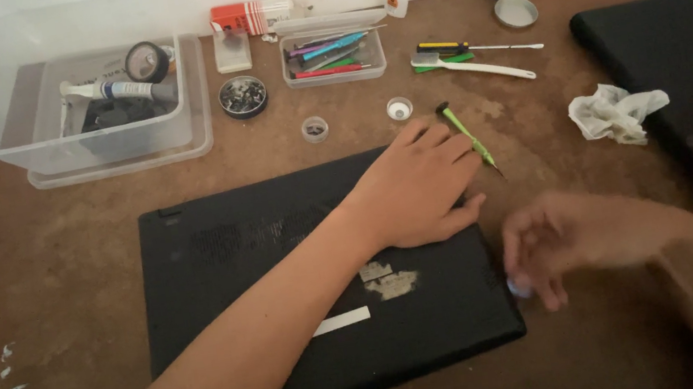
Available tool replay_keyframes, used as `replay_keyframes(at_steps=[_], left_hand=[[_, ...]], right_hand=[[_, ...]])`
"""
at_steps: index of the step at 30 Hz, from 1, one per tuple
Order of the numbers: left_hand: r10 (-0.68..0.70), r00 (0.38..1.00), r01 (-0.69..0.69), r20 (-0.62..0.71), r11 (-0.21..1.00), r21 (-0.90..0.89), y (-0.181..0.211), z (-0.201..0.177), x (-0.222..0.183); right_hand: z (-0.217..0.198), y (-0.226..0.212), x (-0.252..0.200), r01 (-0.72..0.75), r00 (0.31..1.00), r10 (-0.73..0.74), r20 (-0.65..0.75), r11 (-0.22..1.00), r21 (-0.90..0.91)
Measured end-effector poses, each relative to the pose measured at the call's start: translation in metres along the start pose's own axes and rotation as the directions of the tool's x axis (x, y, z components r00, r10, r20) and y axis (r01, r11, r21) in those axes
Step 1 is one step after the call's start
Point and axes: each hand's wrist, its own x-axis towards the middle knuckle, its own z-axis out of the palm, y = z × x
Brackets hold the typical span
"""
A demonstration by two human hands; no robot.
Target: Using a plastic prying tool to separate the bottom casing from a laptop.
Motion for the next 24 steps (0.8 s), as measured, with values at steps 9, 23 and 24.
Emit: replay_keyframes(at_steps=[9,23,24], left_hand=[[-0.003,1.000,0.002,-0.013,0.998,-0.055,0.000,0.000,-0.001],[0.017,1.000,-0.018,-0.014,0.997,-0.080,-0.003,0.000,-0.002],[0.028,1.000,-0.028,-0.003,0.996,-0.088,-0.002,0.001,-0.003]], right_hand=[[-0.004,0.016,0.009,0.057,0.996,-0.058,0.063,0.998,0.018],[0.011,0.012,-0.008,0.044,0.998,-0.045,-0.033,0.998,-0.040],[0.012,0.017,-0.009,0.086,0.992,-0.089,-0.086,0.996,-0.031]])
